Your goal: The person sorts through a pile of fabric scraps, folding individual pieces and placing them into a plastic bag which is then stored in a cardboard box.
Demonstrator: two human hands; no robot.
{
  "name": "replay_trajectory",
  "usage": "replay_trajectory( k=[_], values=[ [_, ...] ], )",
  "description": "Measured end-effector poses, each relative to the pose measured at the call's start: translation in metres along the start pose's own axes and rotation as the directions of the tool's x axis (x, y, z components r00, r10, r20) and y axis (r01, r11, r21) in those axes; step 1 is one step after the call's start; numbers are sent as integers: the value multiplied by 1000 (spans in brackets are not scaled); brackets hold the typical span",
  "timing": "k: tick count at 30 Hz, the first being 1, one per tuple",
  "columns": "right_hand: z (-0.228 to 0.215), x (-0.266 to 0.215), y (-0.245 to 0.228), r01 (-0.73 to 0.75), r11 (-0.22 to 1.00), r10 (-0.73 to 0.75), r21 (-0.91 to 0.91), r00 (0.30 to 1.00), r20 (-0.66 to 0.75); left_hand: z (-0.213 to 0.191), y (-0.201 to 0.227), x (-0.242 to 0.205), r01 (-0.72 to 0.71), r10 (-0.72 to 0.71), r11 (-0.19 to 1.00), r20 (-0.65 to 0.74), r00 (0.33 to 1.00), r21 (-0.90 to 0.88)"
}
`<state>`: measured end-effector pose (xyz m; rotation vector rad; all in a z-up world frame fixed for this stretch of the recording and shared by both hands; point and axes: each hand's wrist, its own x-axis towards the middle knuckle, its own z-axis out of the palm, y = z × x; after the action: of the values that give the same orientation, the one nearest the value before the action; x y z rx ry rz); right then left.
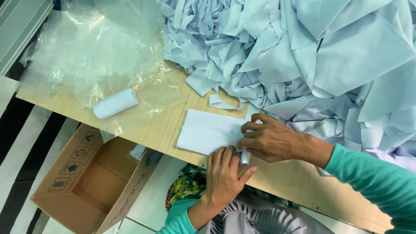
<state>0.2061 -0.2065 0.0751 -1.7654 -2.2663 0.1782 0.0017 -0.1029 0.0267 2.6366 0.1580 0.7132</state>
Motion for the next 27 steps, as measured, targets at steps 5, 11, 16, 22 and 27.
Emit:
replay_trajectory(
  k=[5, 11, 16, 22, 27],
  values=[
    [7, -1, -1, -12, 1000, 13, 22, 1000, -24, 2, -1, -1, 2, -2, 1000, 13, 1000, 11],
    [17, -12, -25, -10, 997, 14, 74, 999, -51, -23, -21, -8, -119, 135, 988, 182, 974, -96],
    [35, -20, -59, -24, 994, 36, 109, 994, -105, -50, -49, -15, -233, 303, 940, 295, 906, -249],
    [54, -13, -79, 3, 975, 51, 222, 969, -240, -64, -62, -28, -191, 306, 929, 367, 879, -318],
    [42, -6, -75, -15, 949, 110, 315, 952, -285, -56, -54, -33, -106, 194, 934, 238, 952, -340]
  ],
)
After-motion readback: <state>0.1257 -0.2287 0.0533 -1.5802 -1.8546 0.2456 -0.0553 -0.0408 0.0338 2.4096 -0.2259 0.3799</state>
